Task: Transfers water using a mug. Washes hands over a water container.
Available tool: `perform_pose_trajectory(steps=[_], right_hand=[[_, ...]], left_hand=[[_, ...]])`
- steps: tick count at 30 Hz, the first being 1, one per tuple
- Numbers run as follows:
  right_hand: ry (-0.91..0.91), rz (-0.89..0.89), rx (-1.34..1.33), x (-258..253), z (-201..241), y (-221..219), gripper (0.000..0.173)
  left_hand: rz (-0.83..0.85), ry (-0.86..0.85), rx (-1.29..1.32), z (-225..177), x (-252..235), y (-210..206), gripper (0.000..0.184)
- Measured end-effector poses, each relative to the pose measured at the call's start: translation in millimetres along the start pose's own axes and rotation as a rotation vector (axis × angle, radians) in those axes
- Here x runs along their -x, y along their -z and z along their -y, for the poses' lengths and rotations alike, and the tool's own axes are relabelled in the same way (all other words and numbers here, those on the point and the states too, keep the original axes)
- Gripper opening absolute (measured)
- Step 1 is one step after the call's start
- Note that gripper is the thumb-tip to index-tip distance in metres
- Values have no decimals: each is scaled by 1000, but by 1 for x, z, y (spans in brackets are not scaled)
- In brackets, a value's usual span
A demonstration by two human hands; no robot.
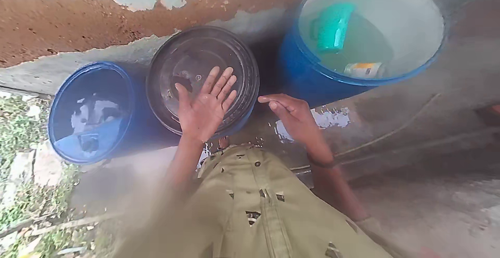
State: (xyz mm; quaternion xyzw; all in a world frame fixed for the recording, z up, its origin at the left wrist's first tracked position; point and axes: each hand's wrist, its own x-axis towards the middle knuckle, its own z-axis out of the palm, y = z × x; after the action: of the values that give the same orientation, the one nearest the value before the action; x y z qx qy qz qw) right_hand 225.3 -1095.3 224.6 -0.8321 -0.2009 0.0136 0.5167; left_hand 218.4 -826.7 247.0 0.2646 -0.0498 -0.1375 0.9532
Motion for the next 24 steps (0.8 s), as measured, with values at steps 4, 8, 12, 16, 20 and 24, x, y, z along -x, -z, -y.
perform_pose_trajectory(steps=[4,8,12,16,20,24], right_hand=[[-82,-23,-132,-2,-22,-2,38],[-173,-36,-239,-7,-43,0,40],[-257,-71,-204,-9,-49,2,40],[-413,-177,-146,0,-55,18,38],[-536,-276,-142,23,-78,50,37],[-591,-343,-182,39,-116,104,39]], left_hand=[[-43,-22,10,4,-9,8,102],[-76,-52,10,4,-22,14,99],[-143,-67,11,5,-43,30,95],[-172,-34,144,22,-80,51,98],[-218,51,141,62,-121,38,94],[-112,156,59,131,-180,7,89]])
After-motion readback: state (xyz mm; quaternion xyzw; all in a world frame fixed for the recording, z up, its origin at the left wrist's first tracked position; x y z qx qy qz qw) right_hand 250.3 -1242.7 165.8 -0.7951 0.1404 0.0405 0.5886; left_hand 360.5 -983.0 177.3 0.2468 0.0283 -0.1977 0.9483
